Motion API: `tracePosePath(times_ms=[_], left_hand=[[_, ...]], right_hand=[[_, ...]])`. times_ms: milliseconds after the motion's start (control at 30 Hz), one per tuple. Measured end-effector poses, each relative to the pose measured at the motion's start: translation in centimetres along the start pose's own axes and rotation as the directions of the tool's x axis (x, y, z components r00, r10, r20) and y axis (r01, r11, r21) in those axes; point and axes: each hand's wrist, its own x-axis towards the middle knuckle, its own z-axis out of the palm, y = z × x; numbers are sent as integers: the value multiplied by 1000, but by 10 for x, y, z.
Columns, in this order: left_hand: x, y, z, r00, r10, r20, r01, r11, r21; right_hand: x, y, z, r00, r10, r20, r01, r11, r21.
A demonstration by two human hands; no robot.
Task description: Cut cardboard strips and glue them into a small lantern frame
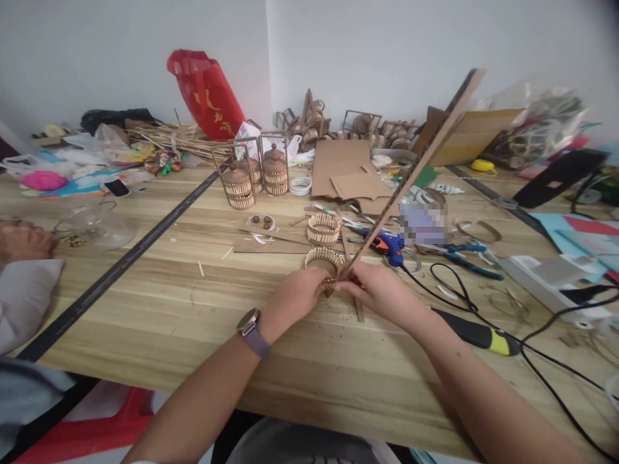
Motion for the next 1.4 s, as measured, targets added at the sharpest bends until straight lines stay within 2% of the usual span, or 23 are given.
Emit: tracePosePath(times_ms=[300, 700, 900, 967, 1067, 1133, 1167, 1233, 1300, 1333, 1400], left_hand=[[-2, 4, -6, 999, -32, 36, 28, 995, 96], [1, 8, -3, 994, -105, 19, 103, 992, 78], [0, 9, 2, 992, -122, -7, 122, 992, 9], [0, 9, -1, 997, -76, -22, 76, 997, -33], [-2, 11, -12, 993, -19, -120, -4, 983, -184], [-4, 14, -20, 987, -55, -148, -2, 932, -363], [-5, 16, -24, 992, -80, -98, 24, 882, -470], [-6, 19, -26, 991, -67, 115, 127, 732, -669], [-7, 22, -24, 947, 13, 320, 256, 569, -781], [-7, 23, -23, 926, 45, 375, 302, 507, -808], [-7, 25, -19, 913, 68, 402, 336, 430, -838]], right_hand=[[12, 0, 5, 1000, 14, -1, -14, 992, -122], [11, 1, 18, 994, 44, -103, -53, 994, -90], [11, -3, 16, 989, 44, -140, -47, 999, -22], [10, -4, 10, 988, 63, -140, -61, 998, 15], [4, -2, -5, 985, 104, -139, -79, 982, 170], [-2, -1, -15, 989, 112, -92, -71, 928, 365], [-4, 0, -19, 993, 109, -53, -72, 882, 465], [-7, -1, -23, 994, 104, 25, -97, 785, 612], [-8, -3, -24, 992, 105, 73, -127, 729, 673], [-8, -5, -23, 991, 102, 88, -135, 717, 684], [-7, -8, -21, 990, 107, 91, -140, 710, 690]])
